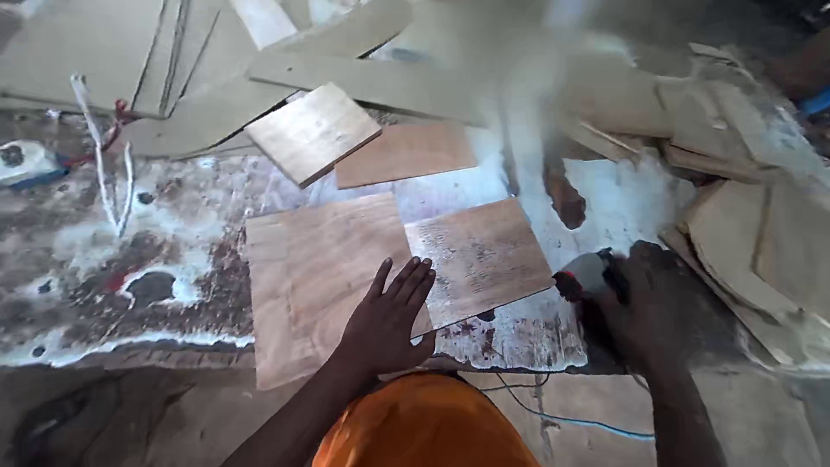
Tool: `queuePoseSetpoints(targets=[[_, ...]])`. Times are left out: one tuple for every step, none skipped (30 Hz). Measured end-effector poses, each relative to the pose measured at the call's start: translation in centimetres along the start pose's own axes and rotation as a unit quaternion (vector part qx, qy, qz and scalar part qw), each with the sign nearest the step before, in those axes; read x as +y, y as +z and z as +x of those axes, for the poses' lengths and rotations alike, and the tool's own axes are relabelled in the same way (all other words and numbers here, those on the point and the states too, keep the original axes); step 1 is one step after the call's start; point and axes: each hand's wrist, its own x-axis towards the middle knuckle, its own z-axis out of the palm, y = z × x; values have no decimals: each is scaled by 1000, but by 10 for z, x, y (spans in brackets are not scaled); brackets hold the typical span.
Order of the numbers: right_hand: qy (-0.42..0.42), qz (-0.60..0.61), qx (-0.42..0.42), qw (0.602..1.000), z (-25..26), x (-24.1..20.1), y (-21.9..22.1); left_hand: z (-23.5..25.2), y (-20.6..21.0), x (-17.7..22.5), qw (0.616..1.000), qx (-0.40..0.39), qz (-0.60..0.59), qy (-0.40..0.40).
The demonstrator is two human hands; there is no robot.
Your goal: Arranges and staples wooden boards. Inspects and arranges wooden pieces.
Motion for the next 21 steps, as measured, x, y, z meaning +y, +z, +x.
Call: queuePoseSetpoints(targets=[[22,-9,-7,1000,-24,16,6,0,-1,0,1000,-14,-7,-6],[37,-25,-7,999,-40,29,13,1,-2,1,1000,-20,-9,-7],[31,-48,1,998,-49,38,22,2,-2,1,1000,-17,-5,-4],[24,-66,0,998,-50,43,28,2,-1,1,1000,-12,-4,-1],[25,-73,-10,997,-44,46,32,1,-1,0,1000,-4,-5,3],[35,-66,-25,997,-35,44,32,1,0,0,1000,6,-8,8],[51,-58,-42,996,-24,40,30,1,-1,1,1000,6,-7,9],[68,-55,-60,994,-15,37,27,1,-3,1,1000,-1,-3,9],[88,-41,-81,992,-11,32,21,1,-4,1,1000,-3,-3,10],[109,-16,-100,989,-14,25,12,1,-3,1,1000,-4,-6,10],[117,-3,-104,988,-20,13,-1,1,-3,1,1000,-5,-8,11],[126,8,-101,987,-27,-2,-15,2,-3,0,1000,-1,-11,10],[145,28,-105,983,-38,-18,-30,2,-3,0,1000,-1,-15,9],[161,61,-109,979,-53,-33,-42,2,-3,0,1000,-4,-17,7],[165,104,-114,974,-71,-47,-49,2,-2,1,1000,-8,-17,7],[154,152,-125,968,-88,-63,-53,2,-1,1,1000,-8,-19,8],[132,194,-147,961,-102,-80,-53,1,0,0,1000,-2,-25,9],[107,229,-172,952,-111,-97,-49,1,1,0,999,5,-31,10],[86,256,-189,944,-118,-112,-40,0,2,-1,999,15,-34,13],[73,276,-201,937,-121,-124,-30,0,3,-1,999,26,-36,16],[68,290,-209,931,-123,-135,-19,0,4,-1,999,34,-36,19]])
